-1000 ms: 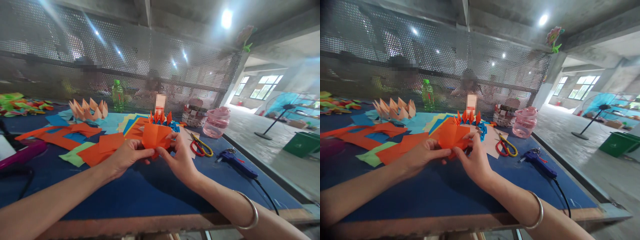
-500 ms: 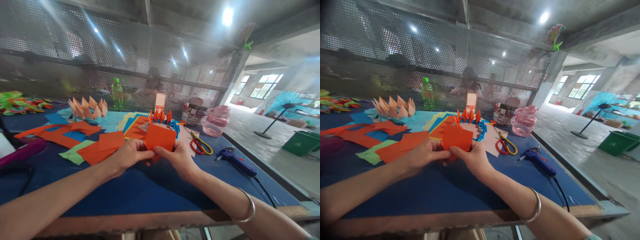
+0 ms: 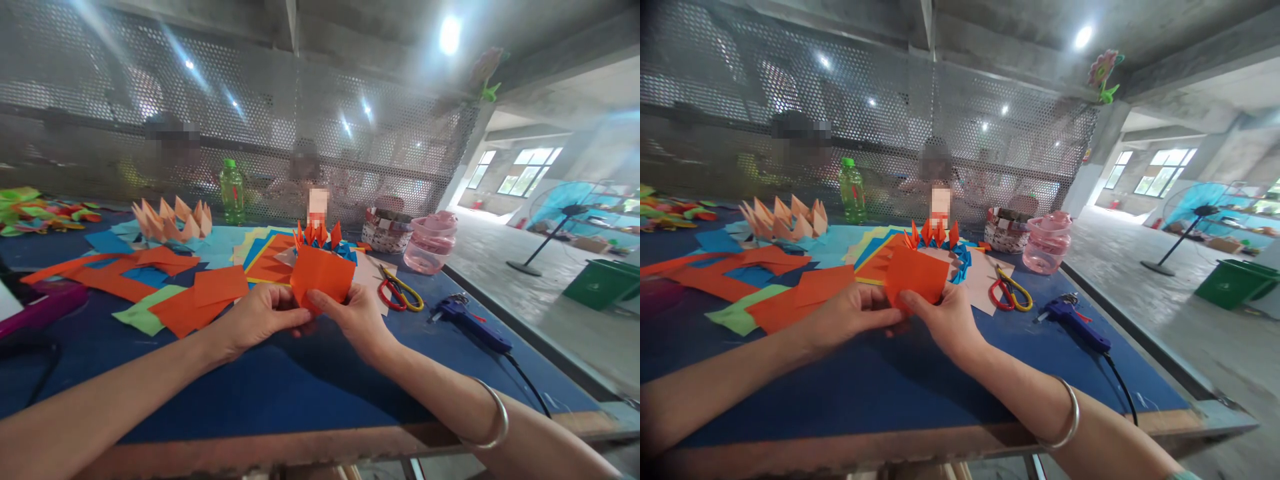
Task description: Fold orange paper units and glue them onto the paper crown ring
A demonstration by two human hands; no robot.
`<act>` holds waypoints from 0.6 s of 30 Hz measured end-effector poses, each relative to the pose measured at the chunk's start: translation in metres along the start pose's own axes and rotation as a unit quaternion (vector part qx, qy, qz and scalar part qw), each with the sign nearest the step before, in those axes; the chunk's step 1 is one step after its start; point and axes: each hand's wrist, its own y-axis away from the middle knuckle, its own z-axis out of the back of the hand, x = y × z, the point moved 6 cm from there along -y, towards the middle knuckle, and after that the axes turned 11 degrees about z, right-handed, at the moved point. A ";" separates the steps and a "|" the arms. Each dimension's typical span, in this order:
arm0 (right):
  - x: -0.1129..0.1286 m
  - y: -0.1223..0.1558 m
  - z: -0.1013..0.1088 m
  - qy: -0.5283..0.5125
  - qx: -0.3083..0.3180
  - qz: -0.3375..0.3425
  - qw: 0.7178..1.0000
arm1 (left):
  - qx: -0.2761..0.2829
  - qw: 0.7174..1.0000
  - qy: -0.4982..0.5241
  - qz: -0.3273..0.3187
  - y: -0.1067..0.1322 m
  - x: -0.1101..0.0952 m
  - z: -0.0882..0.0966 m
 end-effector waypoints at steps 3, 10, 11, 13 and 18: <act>0.001 -0.001 0.001 -0.004 -0.005 0.010 1.000 | -0.011 1.000 -0.010 -0.010 0.002 -0.003 0.000; 0.003 -0.001 0.002 0.016 -0.013 0.027 0.999 | -0.010 1.000 -0.012 -0.001 0.001 0.001 0.001; 0.003 -0.001 0.003 0.019 -0.016 0.026 0.999 | -0.011 1.000 -0.014 0.000 0.000 0.001 0.001; 0.002 0.000 0.003 0.030 -0.020 0.023 0.999 | -0.020 1.000 -0.022 0.000 0.001 -0.001 0.001; 0.004 0.001 0.004 0.068 -0.027 0.031 0.997 | -0.036 0.998 -0.043 -0.001 0.003 -0.003 -0.001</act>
